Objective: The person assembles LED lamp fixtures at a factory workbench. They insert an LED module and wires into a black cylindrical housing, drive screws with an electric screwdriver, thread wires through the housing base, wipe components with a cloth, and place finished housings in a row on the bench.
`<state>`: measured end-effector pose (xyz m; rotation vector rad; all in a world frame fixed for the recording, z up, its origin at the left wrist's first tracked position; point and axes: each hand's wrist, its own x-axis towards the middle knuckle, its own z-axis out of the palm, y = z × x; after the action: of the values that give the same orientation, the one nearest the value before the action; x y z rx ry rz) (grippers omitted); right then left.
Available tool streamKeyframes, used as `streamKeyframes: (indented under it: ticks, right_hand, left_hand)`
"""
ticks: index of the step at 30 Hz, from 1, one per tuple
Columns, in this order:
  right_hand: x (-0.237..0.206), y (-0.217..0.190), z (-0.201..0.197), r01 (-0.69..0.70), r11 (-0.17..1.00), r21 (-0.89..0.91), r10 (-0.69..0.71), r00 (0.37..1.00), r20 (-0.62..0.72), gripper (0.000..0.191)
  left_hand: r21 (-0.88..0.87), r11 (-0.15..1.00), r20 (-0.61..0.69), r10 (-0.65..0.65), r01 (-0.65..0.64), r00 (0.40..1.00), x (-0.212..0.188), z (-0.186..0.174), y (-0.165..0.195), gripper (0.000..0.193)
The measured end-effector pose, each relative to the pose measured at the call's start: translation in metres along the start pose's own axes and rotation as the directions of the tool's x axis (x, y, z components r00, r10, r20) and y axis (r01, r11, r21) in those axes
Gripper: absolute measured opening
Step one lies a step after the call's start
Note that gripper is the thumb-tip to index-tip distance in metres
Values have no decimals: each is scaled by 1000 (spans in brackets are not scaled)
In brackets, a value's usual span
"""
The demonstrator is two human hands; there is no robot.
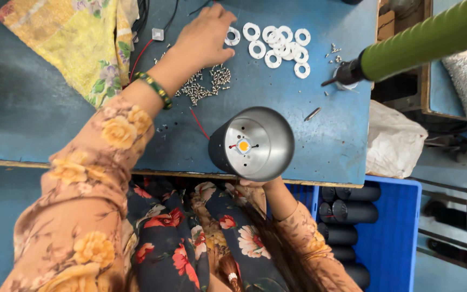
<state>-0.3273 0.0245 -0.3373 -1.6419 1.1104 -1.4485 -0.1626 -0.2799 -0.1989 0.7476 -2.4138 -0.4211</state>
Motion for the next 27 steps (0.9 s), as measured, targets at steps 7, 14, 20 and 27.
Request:
streamKeyframes:
  ticks: [7,14,20,27]
  right_hand:
    - [-7,11,-5,-1,1000,26,0,1000,12,108]
    - [-14,17,-7,8,1000,28,-8,1000,6,111]
    - [-18,20,-5,32,999,-20,-32,999,6,114]
    - [-20,19,-9,-67,978,197,67,998,5,117]
  left_hand:
    - [242,970,172,-23,-20,985,31,33,-10,44]
    - [173,985,213,-57,20,975,27,17,-14,42]
    - [37,997,224,-79,73,971,14,-8,-18,40]
    - [161,986,265,-83,41,961,10,0,-9,48]
